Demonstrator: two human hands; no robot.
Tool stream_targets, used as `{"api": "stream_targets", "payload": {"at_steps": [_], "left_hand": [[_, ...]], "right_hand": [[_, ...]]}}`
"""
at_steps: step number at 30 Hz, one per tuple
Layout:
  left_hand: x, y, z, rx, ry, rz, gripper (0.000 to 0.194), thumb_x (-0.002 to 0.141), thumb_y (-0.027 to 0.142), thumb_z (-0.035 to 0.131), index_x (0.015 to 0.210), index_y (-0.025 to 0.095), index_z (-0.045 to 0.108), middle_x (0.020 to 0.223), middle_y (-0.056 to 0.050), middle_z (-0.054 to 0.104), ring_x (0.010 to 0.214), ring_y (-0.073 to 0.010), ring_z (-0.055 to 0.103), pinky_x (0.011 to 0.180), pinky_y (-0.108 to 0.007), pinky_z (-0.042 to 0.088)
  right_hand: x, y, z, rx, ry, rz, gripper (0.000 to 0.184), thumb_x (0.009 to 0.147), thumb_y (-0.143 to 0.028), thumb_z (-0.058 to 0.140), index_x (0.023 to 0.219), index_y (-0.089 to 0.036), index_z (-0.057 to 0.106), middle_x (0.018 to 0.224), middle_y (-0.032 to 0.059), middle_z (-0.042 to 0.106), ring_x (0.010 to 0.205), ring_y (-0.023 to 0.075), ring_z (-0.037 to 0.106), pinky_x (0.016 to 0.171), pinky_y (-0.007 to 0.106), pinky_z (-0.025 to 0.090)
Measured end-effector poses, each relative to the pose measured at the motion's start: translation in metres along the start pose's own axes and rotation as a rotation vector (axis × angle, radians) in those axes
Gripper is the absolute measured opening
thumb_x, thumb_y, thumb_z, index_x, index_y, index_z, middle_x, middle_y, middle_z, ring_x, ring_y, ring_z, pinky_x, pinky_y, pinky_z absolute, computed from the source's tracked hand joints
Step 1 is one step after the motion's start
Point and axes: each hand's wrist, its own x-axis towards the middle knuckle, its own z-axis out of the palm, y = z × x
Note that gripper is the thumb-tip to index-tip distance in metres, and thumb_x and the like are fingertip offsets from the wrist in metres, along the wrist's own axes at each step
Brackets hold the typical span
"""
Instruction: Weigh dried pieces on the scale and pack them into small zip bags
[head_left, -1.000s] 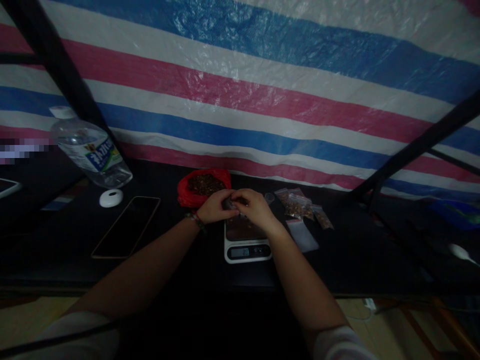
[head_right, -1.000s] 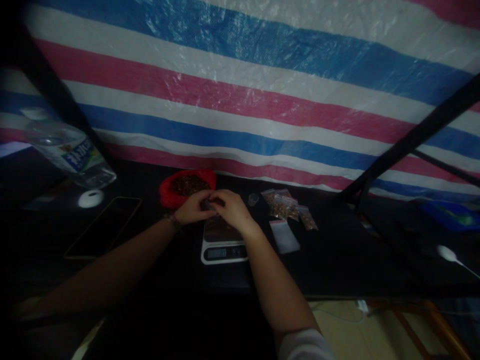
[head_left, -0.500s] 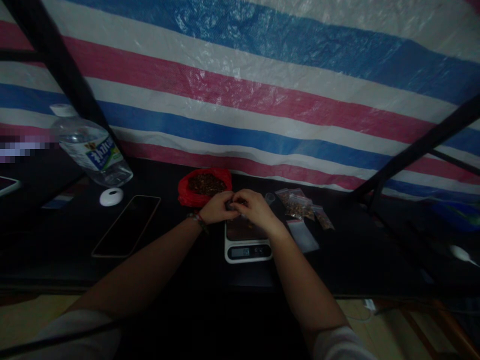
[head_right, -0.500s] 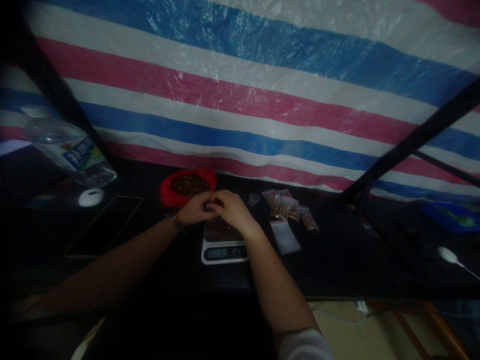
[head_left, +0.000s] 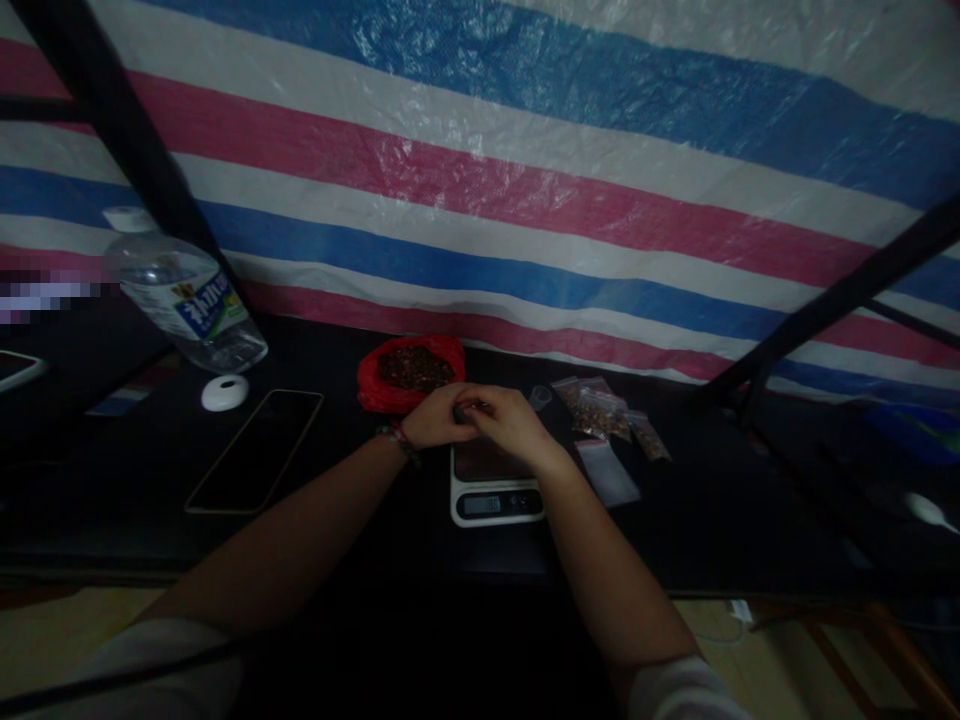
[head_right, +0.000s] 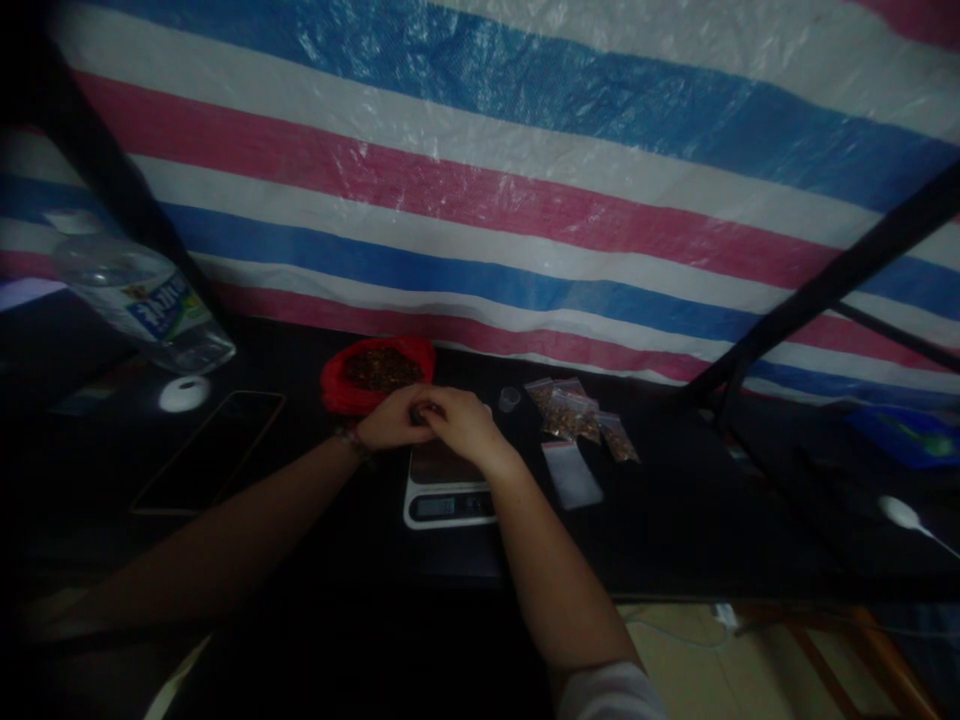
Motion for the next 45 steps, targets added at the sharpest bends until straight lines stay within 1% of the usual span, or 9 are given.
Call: {"api": "stream_targets", "payload": {"at_steps": [3,7,10,13,18,22,28,40,45], "left_hand": [[0.0,0.003,-0.002,-0.004,-0.044,-0.006,0.042,0.062,0.029,0.077,0.102,0.019,0.066,0.099,-0.007,0.066,0.092,-0.0248,0.059,0.084,-0.035,0.043],[-0.001,0.002,-0.002,-0.062,-0.01,-0.067,0.051,0.062,0.032,0.078,0.109,0.019,0.063,0.093,-0.006,0.065,0.083,-0.0215,0.06,0.076,-0.031,0.045],[-0.002,-0.005,-0.003,-0.065,0.039,-0.117,0.047,0.072,0.032,0.07,0.115,0.017,0.058,0.089,-0.004,0.063,0.078,-0.0177,0.059,0.071,-0.028,0.046],[-0.002,-0.012,-0.009,-0.026,0.056,-0.153,0.045,0.075,0.032,0.065,0.117,0.016,0.054,0.089,-0.004,0.062,0.076,-0.0155,0.059,0.069,-0.027,0.047],[0.0,-0.008,-0.03,0.134,-0.221,-0.069,0.045,0.072,0.036,0.068,0.111,0.015,0.059,0.088,-0.003,0.064,0.077,-0.0154,0.061,0.069,-0.026,0.047],[0.001,0.002,-0.041,0.239,-0.332,-0.018,0.045,0.072,0.045,0.068,0.106,0.017,0.063,0.089,-0.003,0.066,0.079,-0.016,0.062,0.071,-0.025,0.046],[0.001,0.006,-0.039,0.273,-0.452,-0.021,0.041,0.07,0.043,0.071,0.101,0.018,0.065,0.087,-0.001,0.068,0.078,-0.0156,0.063,0.068,-0.023,0.044],[0.004,0.006,-0.019,0.175,-0.338,-0.067,0.028,0.076,0.032,0.066,0.101,0.02,0.065,0.091,-0.001,0.07,0.083,-0.015,0.066,0.073,-0.022,0.047],[0.001,-0.006,-0.024,0.135,-0.119,-0.085,0.033,0.077,0.039,0.065,0.101,0.017,0.062,0.09,-0.003,0.069,0.082,-0.016,0.065,0.072,-0.025,0.05]], "right_hand": [[-0.001,0.003,-0.005,0.04,0.031,-0.047,0.027,0.084,-0.01,0.048,0.099,-0.022,0.067,0.1,0.0024,0.068,0.094,0.0154,0.061,0.087,0.03,0.045],[-0.01,0.014,-0.024,0.053,0.124,-0.09,0.031,0.081,-0.005,0.047,0.099,-0.02,0.067,0.101,0.0041,0.066,0.097,0.0149,0.059,0.088,0.03,0.045],[-0.024,0.025,-0.036,0.002,0.012,0.014,0.025,0.077,-0.016,0.063,0.101,-0.019,0.067,0.098,0.0049,0.064,0.088,0.016,0.059,0.079,0.03,0.046],[-0.035,0.033,-0.039,-0.026,-0.17,0.151,0.036,0.067,-0.025,0.076,0.101,-0.019,0.067,0.097,0.0046,0.062,0.083,0.0163,0.058,0.074,0.03,0.046],[-0.036,0.029,-0.033,-0.113,-0.257,0.233,0.049,0.065,-0.02,0.078,0.112,-0.018,0.063,0.102,0.0063,0.057,0.087,0.0168,0.056,0.078,0.029,0.044],[-0.028,0.024,-0.027,-0.204,-0.261,0.235,0.037,0.072,-0.014,0.072,0.108,-0.015,0.065,0.101,0.0081,0.058,0.087,0.0157,0.057,0.08,0.028,0.043],[-0.016,0.024,-0.018,-0.257,-0.242,0.157,0.021,0.073,-0.014,0.069,0.094,-0.013,0.069,0.091,0.0081,0.063,0.088,0.0171,0.057,0.079,0.027,0.042],[-0.007,0.019,-0.009,-0.296,-0.257,0.177,0.024,0.07,-0.02,0.074,0.094,-0.016,0.071,0.087,0.0071,0.066,0.083,0.0182,0.059,0.074,0.026,0.042],[-0.004,0.015,-0.002,-0.305,-0.231,0.199,0.021,0.077,-0.026,0.069,0.098,-0.02,0.07,0.097,0.0073,0.063,0.092,0.0181,0.059,0.081,0.028,0.042]]}}
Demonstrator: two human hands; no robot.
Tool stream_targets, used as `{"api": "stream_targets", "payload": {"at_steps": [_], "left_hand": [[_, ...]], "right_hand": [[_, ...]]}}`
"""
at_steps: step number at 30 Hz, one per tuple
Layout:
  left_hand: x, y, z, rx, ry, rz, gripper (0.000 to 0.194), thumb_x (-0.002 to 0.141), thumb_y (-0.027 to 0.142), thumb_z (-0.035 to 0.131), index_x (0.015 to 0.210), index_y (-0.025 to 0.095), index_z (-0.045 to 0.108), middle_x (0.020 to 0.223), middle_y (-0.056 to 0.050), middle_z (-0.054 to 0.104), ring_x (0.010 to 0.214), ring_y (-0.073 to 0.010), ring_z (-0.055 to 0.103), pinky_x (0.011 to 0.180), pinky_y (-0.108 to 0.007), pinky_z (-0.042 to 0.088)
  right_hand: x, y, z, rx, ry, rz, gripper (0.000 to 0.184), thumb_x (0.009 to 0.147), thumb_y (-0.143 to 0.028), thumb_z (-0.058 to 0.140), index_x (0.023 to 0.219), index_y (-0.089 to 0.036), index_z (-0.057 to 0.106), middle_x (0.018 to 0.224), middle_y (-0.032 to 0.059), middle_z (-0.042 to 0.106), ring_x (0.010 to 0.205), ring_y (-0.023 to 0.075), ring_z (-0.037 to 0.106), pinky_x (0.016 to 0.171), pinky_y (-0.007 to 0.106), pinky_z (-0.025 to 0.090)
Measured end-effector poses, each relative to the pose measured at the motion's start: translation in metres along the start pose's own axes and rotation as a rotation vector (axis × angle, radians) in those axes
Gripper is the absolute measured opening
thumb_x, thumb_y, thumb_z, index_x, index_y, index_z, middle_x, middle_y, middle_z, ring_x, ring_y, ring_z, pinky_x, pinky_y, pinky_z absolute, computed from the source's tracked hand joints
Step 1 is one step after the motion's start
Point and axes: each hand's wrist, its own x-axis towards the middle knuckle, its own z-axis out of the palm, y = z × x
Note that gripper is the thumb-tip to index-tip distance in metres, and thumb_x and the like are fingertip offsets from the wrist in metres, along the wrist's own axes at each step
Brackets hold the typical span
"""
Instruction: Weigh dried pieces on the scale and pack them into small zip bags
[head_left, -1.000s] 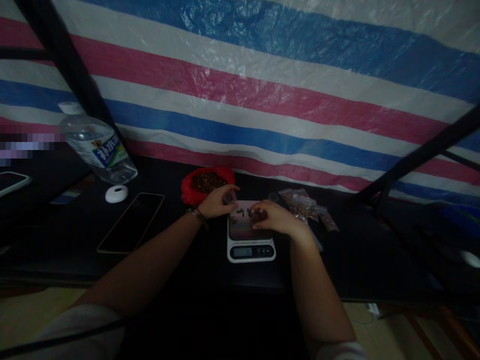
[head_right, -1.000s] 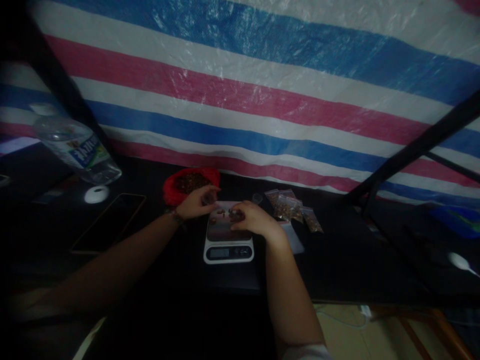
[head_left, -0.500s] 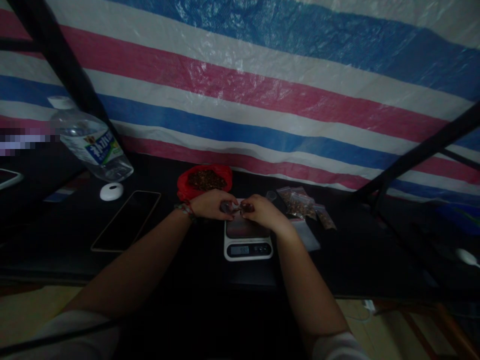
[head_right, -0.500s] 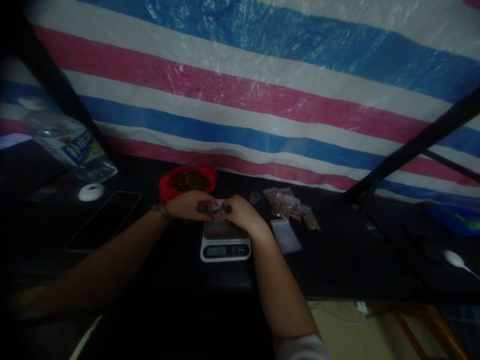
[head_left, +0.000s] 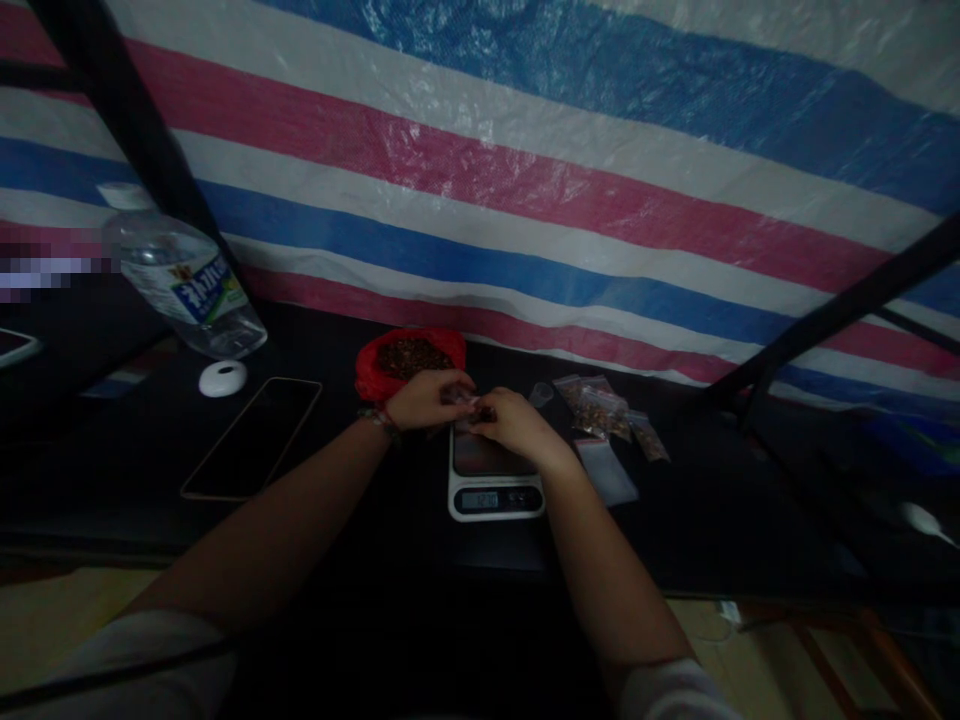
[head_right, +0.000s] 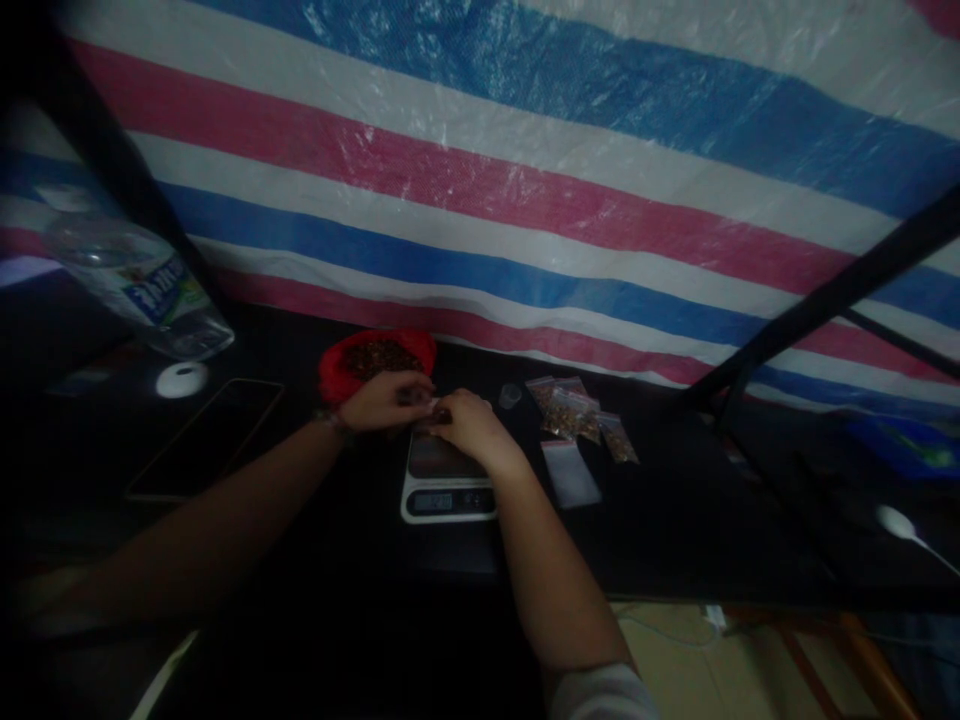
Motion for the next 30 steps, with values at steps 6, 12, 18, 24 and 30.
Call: {"api": "stream_targets", "payload": {"at_steps": [6,12,18,24,30], "left_hand": [[-0.003,-0.016,0.006,-0.137,0.159,-0.04,0.057,0.073,0.037,0.068,0.122,0.016,0.049,0.091,-0.004,0.066,0.078,-0.0148,0.064,0.07,-0.026,0.052],[-0.003,-0.012,0.008,-0.103,0.092,0.008,0.062,0.072,0.031,0.068,0.128,0.018,0.045,0.097,-0.004,0.063,0.087,-0.0161,0.062,0.08,-0.029,0.049],[-0.003,-0.003,0.008,-0.058,-0.009,0.022,0.069,0.069,0.032,0.069,0.131,0.017,0.043,0.098,-0.005,0.062,0.087,-0.0177,0.062,0.079,-0.03,0.049],[-0.001,0.013,0.012,0.008,-0.045,0.058,0.066,0.071,0.039,0.069,0.129,0.017,0.045,0.104,-0.007,0.063,0.093,-0.0213,0.062,0.083,-0.033,0.048],[-0.001,0.019,0.016,-0.024,0.014,0.101,0.053,0.068,0.023,0.064,0.119,0.016,0.05,0.11,-0.007,0.062,0.099,-0.0217,0.061,0.088,-0.033,0.047]], "right_hand": [[0.001,-0.008,0.0,-0.04,-0.025,0.01,0.014,0.081,-0.023,0.062,0.092,-0.021,0.071,0.096,0.006,0.064,0.096,0.0181,0.058,0.085,0.028,0.041],[-0.002,-0.011,-0.001,-0.11,-0.034,0.038,0.016,0.078,-0.019,0.06,0.091,-0.019,0.07,0.094,0.0073,0.063,0.092,0.0181,0.059,0.083,0.027,0.042],[-0.003,0.002,-0.003,-0.081,0.039,-0.003,0.015,0.073,-0.012,0.061,0.085,-0.015,0.069,0.088,0.0081,0.062,0.081,0.0166,0.058,0.076,0.026,0.043],[-0.003,0.004,-0.013,0.153,0.312,-0.061,0.014,0.072,-0.011,0.06,0.083,-0.016,0.066,0.085,0.0035,0.061,0.079,0.0145,0.056,0.074,0.025,0.044],[0.0,-0.015,-0.004,0.271,0.338,-0.162,0.012,0.077,-0.011,0.057,0.08,-0.018,0.065,0.089,0.0031,0.062,0.085,0.014,0.057,0.076,0.025,0.044]]}}
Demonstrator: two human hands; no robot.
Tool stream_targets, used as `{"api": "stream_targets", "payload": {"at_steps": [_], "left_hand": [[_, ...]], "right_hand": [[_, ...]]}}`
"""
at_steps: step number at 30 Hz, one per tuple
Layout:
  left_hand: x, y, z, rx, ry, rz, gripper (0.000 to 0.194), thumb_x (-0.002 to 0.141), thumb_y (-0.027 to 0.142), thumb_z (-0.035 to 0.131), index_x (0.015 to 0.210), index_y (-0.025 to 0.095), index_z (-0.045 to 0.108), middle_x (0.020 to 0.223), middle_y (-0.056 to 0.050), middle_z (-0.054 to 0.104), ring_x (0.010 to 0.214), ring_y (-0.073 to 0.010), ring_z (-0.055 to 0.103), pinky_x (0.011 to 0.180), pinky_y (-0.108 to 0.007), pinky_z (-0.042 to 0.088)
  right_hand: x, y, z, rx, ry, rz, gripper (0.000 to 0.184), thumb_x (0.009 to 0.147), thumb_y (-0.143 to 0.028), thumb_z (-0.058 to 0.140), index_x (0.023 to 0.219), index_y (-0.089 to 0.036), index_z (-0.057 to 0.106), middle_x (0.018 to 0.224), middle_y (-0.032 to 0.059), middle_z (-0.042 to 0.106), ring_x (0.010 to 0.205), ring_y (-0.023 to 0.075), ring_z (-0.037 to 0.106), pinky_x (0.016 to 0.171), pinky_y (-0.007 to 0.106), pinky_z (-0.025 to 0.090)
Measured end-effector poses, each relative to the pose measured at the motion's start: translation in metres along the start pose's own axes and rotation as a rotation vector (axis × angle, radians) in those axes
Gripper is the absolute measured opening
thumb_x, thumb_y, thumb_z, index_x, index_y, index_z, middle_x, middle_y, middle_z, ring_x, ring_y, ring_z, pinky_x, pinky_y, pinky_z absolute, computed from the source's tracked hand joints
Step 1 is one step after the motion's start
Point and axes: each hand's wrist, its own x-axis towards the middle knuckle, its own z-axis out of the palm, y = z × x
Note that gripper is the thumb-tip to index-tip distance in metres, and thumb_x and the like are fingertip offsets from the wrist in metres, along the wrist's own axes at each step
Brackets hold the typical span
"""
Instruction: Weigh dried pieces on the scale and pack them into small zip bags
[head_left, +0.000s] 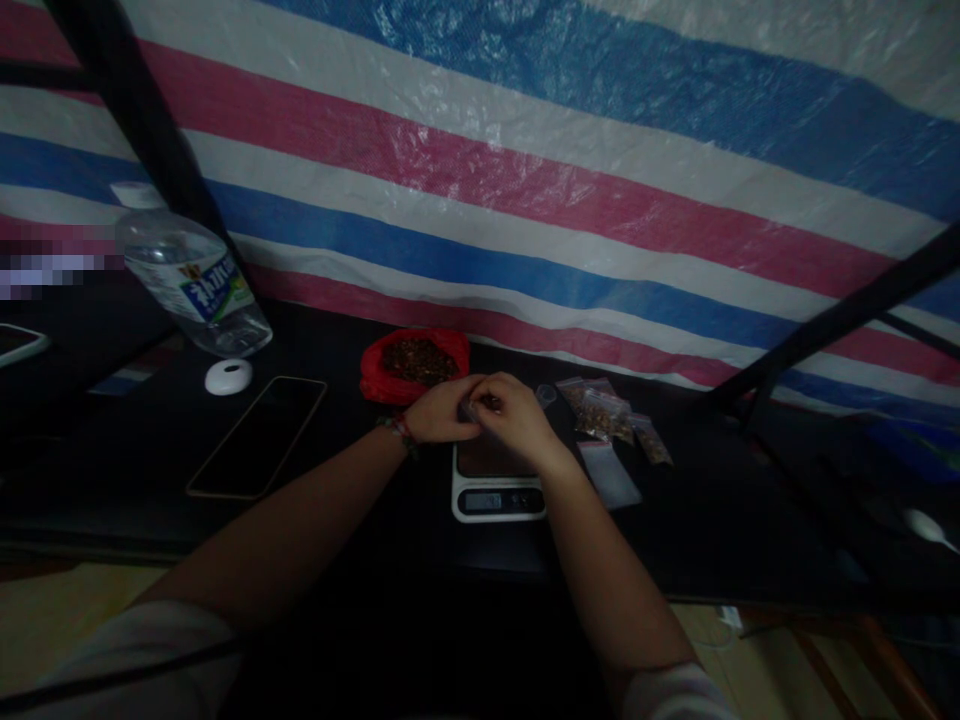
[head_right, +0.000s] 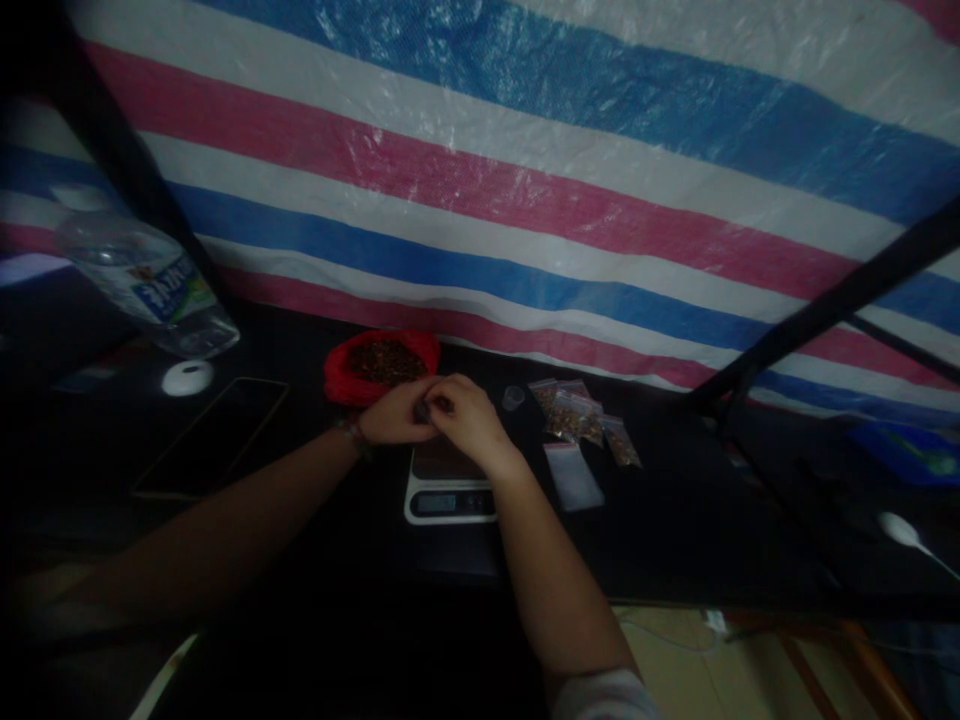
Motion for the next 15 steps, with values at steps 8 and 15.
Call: {"api": "stream_targets", "payload": {"at_steps": [8,15], "left_hand": [[-0.001,-0.006,0.002,-0.059,0.125,0.001,0.053,0.071,0.026,0.064,0.12,0.015,0.049,0.107,-0.007,0.063,0.097,-0.0203,0.061,0.086,-0.032,0.048],[-0.002,-0.023,-0.001,-0.103,0.397,-0.158,0.045,0.08,0.036,0.058,0.119,0.014,0.051,0.091,-0.006,0.062,0.083,-0.0175,0.061,0.075,-0.029,0.049]], "right_hand": [[-0.003,0.002,-0.002,0.034,0.046,-0.089,0.021,0.087,-0.014,0.048,0.096,-0.02,0.066,0.103,0.0049,0.064,0.101,0.015,0.058,0.092,0.029,0.043],[-0.012,0.024,-0.008,-0.187,-0.153,0.137,0.015,0.079,-0.014,0.06,0.091,-0.015,0.069,0.091,0.0074,0.065,0.081,0.0155,0.06,0.077,0.027,0.045]]}}
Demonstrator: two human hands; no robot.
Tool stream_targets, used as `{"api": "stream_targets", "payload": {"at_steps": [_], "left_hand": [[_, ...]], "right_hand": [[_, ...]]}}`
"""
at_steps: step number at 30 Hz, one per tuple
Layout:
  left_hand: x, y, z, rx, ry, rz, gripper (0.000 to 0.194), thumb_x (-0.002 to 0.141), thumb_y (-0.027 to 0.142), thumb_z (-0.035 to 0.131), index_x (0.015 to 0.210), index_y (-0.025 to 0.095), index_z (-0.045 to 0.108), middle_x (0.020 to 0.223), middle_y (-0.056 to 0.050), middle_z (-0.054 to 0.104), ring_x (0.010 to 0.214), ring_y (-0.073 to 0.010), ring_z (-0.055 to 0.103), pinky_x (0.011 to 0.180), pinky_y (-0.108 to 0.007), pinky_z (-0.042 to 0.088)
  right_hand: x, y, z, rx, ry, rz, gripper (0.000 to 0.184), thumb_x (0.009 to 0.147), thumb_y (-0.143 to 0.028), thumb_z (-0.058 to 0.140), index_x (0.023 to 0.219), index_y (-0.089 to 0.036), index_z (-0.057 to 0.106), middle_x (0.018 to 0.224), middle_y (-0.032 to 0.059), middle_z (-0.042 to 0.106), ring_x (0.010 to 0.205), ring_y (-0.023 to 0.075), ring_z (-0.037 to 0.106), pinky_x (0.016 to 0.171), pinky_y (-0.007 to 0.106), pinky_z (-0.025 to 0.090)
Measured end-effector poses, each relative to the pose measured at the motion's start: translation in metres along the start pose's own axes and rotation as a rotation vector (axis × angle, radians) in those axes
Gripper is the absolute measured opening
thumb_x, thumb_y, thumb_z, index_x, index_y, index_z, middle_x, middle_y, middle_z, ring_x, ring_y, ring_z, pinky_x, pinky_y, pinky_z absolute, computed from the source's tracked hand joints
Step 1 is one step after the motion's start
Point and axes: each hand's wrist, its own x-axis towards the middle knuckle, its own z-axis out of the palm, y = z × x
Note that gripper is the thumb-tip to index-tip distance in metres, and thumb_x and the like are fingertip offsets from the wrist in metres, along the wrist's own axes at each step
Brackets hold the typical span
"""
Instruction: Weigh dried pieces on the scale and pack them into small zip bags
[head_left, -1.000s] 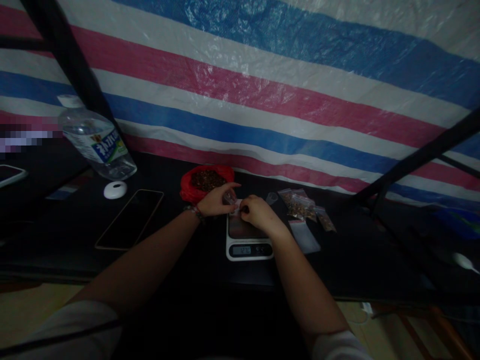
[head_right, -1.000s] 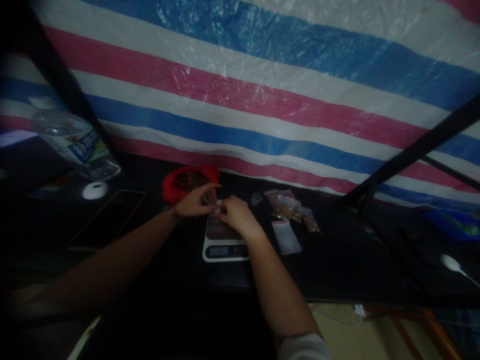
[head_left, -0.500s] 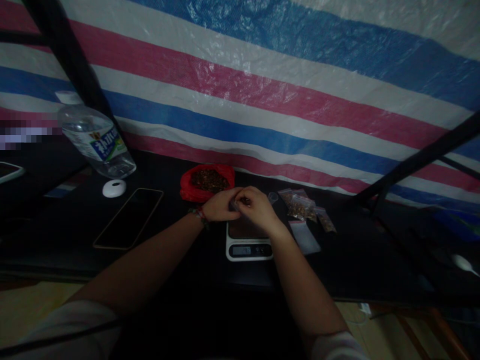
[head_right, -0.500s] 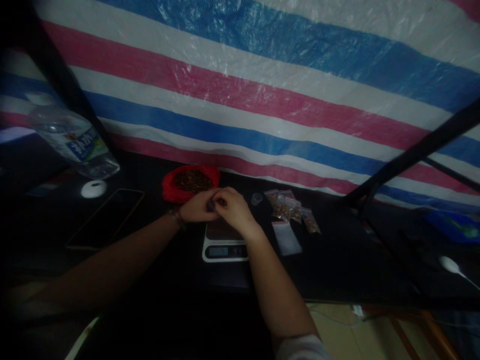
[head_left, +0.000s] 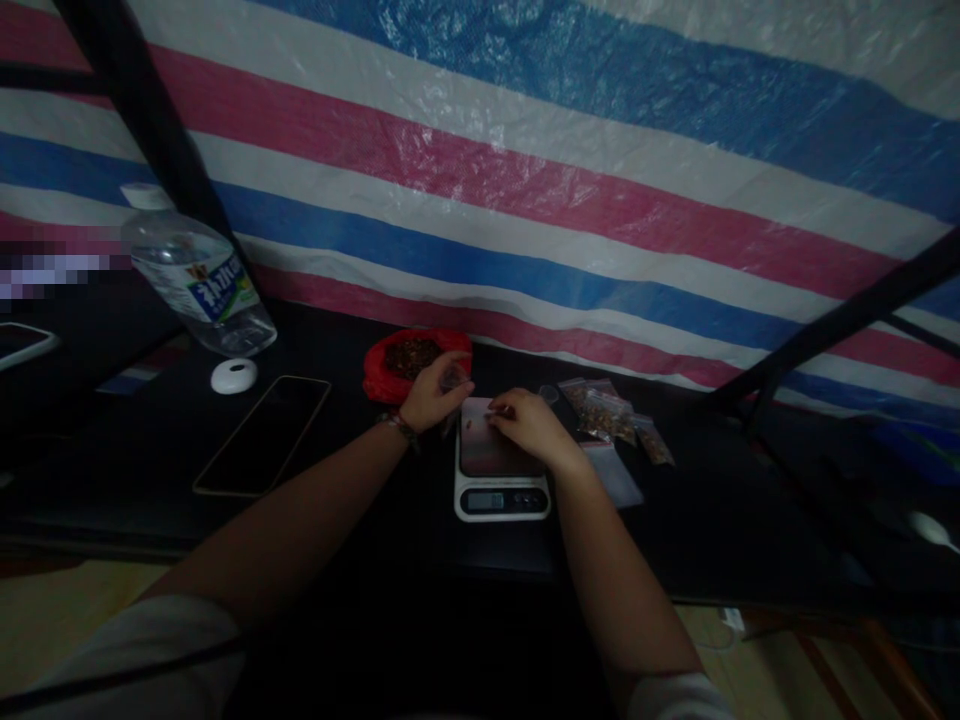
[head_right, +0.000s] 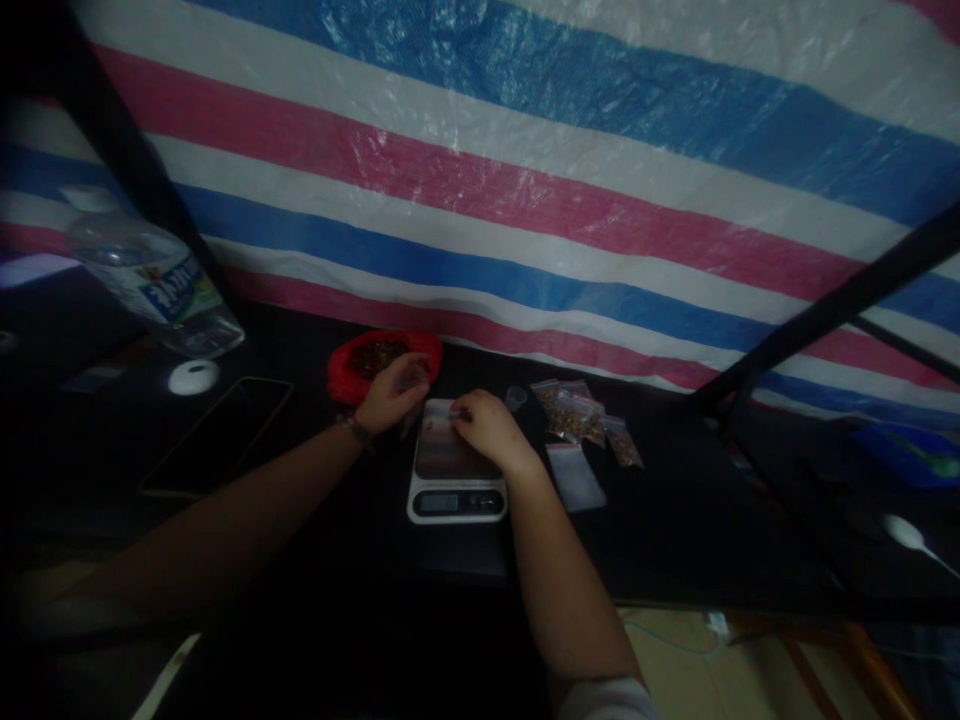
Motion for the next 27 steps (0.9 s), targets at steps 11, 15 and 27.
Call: {"api": "stream_targets", "payload": {"at_steps": [11,15,27], "left_hand": [[0.001,-0.007,0.0,-0.043,0.024,-0.004,0.043,0.082,0.039,0.055,0.117,0.013,0.052,0.093,-0.007,0.061,0.084,-0.0174,0.059,0.077,-0.029,0.048],[0.001,-0.005,0.0,-0.029,0.013,0.006,0.045,0.082,0.039,0.056,0.118,0.013,0.051,0.092,-0.007,0.062,0.083,-0.017,0.06,0.077,-0.028,0.048],[-0.003,0.023,0.003,0.221,-0.326,0.149,0.068,0.073,0.041,0.066,0.131,0.016,0.042,0.103,-0.009,0.065,0.095,-0.023,0.064,0.086,-0.035,0.049]], "right_hand": [[0.007,-0.038,0.015,-0.192,-0.132,-0.025,0.015,0.08,-0.026,0.063,0.09,-0.02,0.071,0.089,0.0071,0.066,0.08,0.0181,0.062,0.072,0.027,0.043],[0.007,-0.037,0.014,-0.26,-0.148,0.02,0.019,0.081,-0.015,0.055,0.086,-0.02,0.073,0.088,0.0082,0.066,0.08,0.0182,0.062,0.074,0.028,0.043],[0.001,-0.011,-0.003,0.221,0.365,-0.046,0.016,0.076,-0.01,0.057,0.083,-0.018,0.07,0.087,0.005,0.067,0.086,0.0163,0.061,0.076,0.027,0.048]]}}
